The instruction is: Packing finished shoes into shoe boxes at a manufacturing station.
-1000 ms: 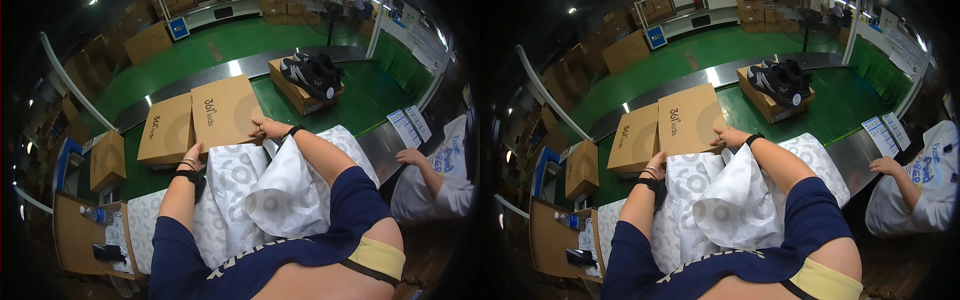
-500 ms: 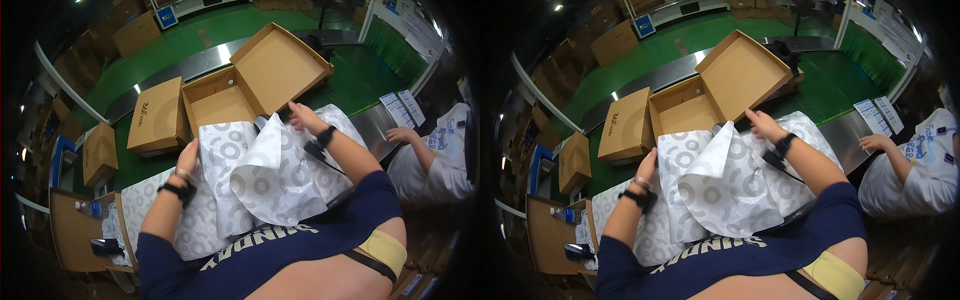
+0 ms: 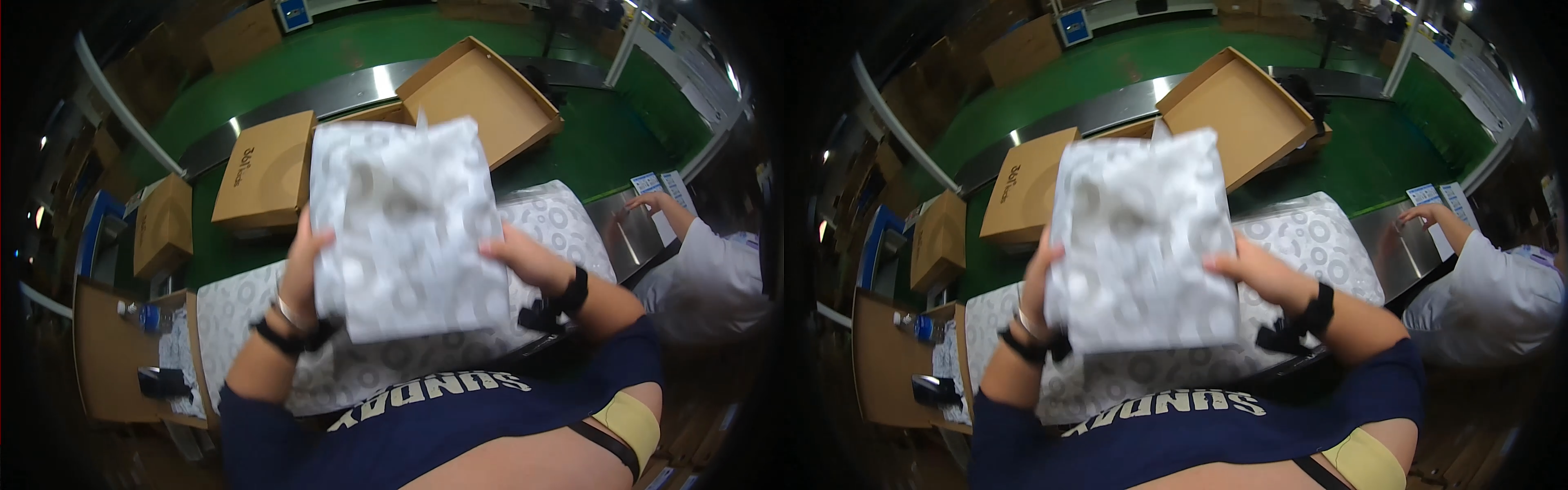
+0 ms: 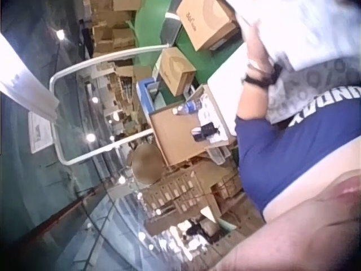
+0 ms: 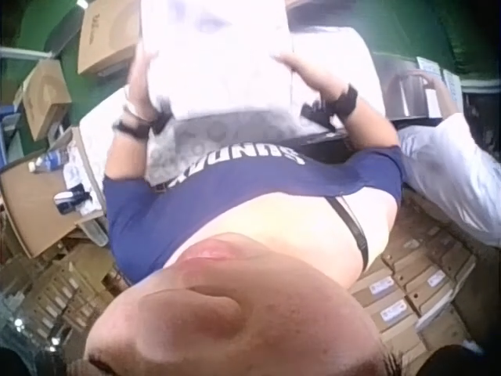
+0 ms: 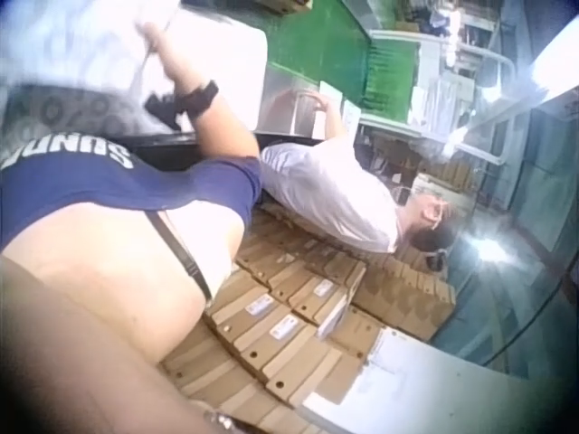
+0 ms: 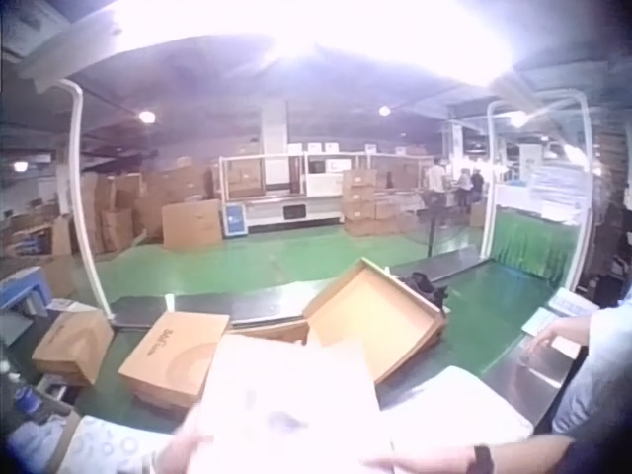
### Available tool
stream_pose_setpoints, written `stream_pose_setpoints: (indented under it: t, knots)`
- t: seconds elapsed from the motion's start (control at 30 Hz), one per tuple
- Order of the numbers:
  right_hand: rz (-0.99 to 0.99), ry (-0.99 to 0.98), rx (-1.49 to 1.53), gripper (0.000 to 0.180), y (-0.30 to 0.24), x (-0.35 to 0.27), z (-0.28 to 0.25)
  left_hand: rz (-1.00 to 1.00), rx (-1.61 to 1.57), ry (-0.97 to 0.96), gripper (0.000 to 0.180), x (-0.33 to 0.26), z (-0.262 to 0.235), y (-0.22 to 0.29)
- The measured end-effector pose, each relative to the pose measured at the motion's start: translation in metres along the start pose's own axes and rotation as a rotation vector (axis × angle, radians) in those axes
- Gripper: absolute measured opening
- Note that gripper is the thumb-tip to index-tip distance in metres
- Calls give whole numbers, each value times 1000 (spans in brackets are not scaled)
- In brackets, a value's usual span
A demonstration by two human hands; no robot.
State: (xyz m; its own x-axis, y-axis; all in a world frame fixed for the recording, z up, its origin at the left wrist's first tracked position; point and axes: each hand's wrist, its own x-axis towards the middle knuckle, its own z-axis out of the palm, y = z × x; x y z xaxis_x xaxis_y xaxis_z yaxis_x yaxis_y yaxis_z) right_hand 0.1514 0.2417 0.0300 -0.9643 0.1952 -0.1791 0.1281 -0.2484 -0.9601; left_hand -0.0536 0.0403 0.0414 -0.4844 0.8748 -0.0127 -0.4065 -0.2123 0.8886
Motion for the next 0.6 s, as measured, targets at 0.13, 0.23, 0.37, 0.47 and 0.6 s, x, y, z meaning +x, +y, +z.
stream_pose_setpoints:
  t: [0.13,0.23,0.37,0.47,0.6]
  knots:
    - [21,97,-22,43,-29,106,-36,-220,-142,129,38,97,-36,32]
    - [5,248,-113,34,-20,163,-22,-195,-92,328,37,138,-85,-10]
    - [-109,287,-1355,51,39,182,3,-244,181,396,38,115,-115,-60]
    - [-395,107,-1470,55,40,145,18,-209,384,237,34,55,-127,-12]
    - [-301,-106,-1420,51,31,90,3,-28,895,854,21,-38,-283,56]
